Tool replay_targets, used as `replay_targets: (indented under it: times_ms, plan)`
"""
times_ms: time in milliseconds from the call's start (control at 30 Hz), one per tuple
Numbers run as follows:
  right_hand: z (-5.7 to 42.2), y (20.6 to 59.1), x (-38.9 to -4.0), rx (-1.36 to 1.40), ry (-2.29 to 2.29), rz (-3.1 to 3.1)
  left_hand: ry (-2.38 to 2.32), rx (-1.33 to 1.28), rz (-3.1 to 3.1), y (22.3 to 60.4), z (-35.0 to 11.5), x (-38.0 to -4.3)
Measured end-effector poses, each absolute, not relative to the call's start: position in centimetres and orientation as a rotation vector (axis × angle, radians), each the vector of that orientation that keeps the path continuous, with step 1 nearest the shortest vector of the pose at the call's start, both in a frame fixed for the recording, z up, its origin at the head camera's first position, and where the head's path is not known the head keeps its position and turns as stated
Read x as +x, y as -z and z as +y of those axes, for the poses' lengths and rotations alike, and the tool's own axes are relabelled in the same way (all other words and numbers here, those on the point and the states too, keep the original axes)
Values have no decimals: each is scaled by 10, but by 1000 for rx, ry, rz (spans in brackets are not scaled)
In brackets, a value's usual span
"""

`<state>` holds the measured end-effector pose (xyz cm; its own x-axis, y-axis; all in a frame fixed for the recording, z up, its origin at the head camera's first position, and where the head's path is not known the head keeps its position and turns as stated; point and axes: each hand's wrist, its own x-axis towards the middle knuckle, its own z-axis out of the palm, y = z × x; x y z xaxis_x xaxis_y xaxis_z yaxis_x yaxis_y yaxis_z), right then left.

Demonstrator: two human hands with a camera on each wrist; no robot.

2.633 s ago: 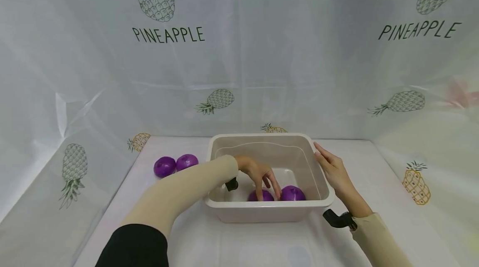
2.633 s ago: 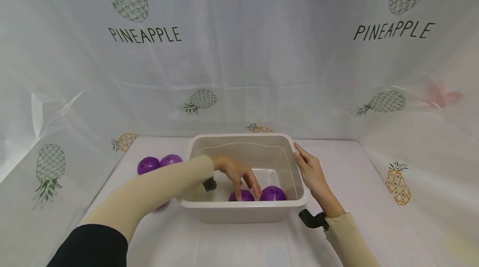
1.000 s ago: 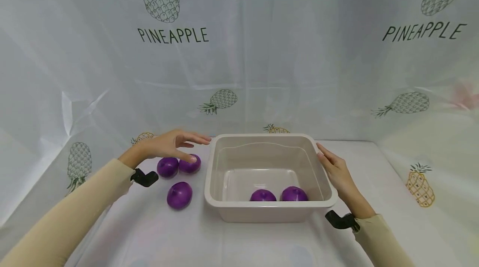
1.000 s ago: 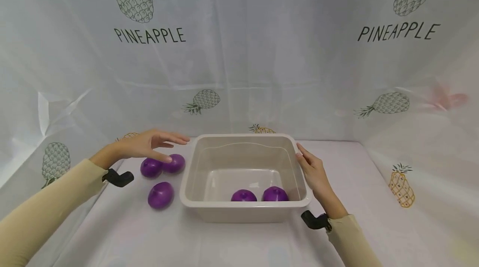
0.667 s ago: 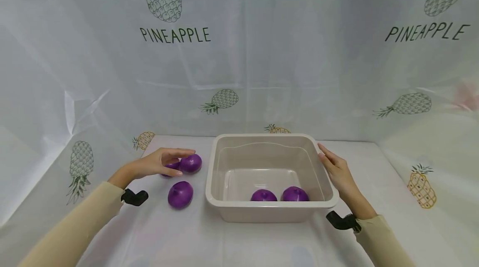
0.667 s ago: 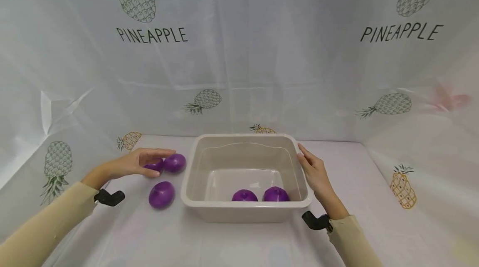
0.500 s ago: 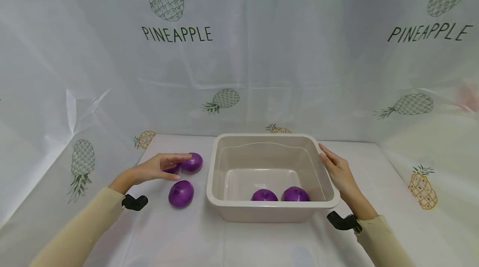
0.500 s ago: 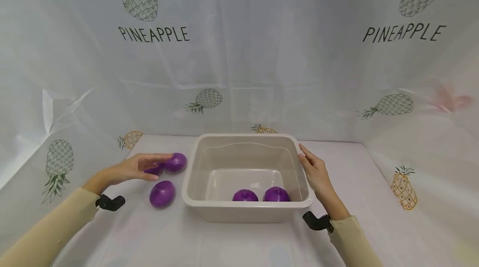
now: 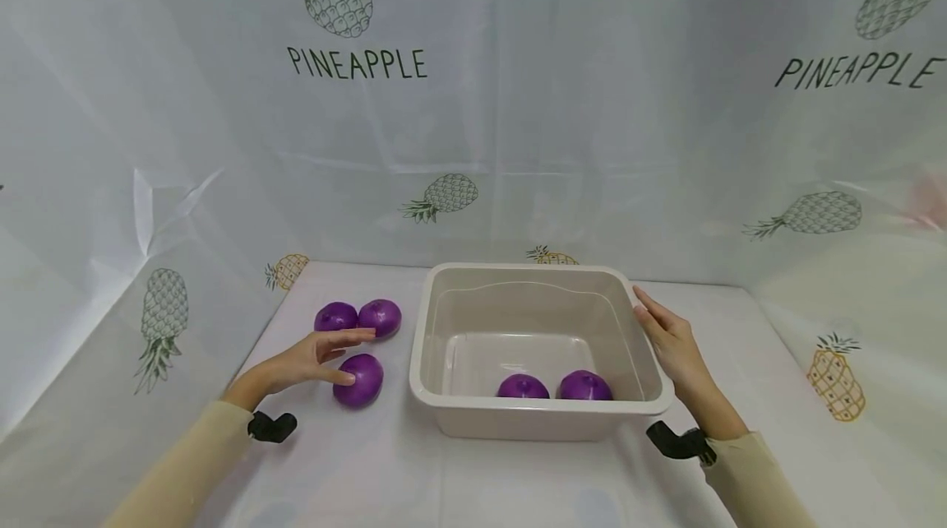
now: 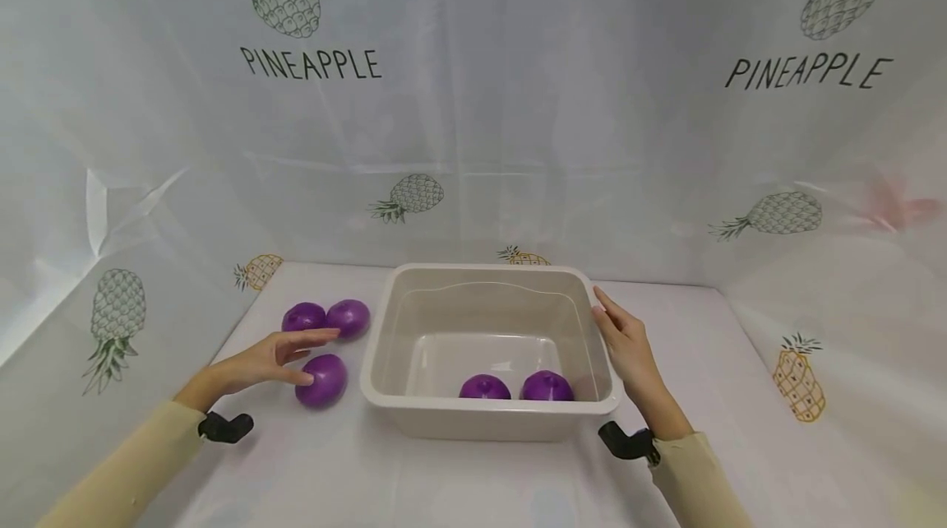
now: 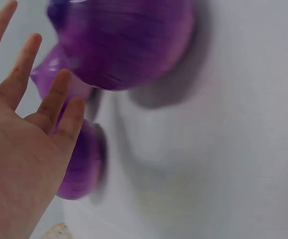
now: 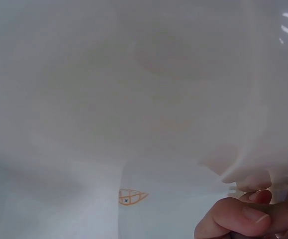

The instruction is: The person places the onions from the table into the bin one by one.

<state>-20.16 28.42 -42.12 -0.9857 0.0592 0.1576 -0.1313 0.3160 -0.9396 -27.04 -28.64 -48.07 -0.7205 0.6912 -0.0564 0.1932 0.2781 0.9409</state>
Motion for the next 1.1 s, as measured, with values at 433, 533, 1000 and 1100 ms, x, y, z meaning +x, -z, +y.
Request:
replay_targets:
  times_ms: [433,533,1000,1100]
  plan:
    - [284,423,-200,70,-1744,-2423,-1545,768,2045,518,-293,-260]
    - [283,422,-201,78,-1751,-2411,-1545,802,2067,524,-294,-259]
    - [285,423,-202,72,-1782,-2398,-1555,805,2103,529,-290,-257]
    - [286,423,-202,80,-1781,-2395,-1581,795,2091,529,-290,-257]
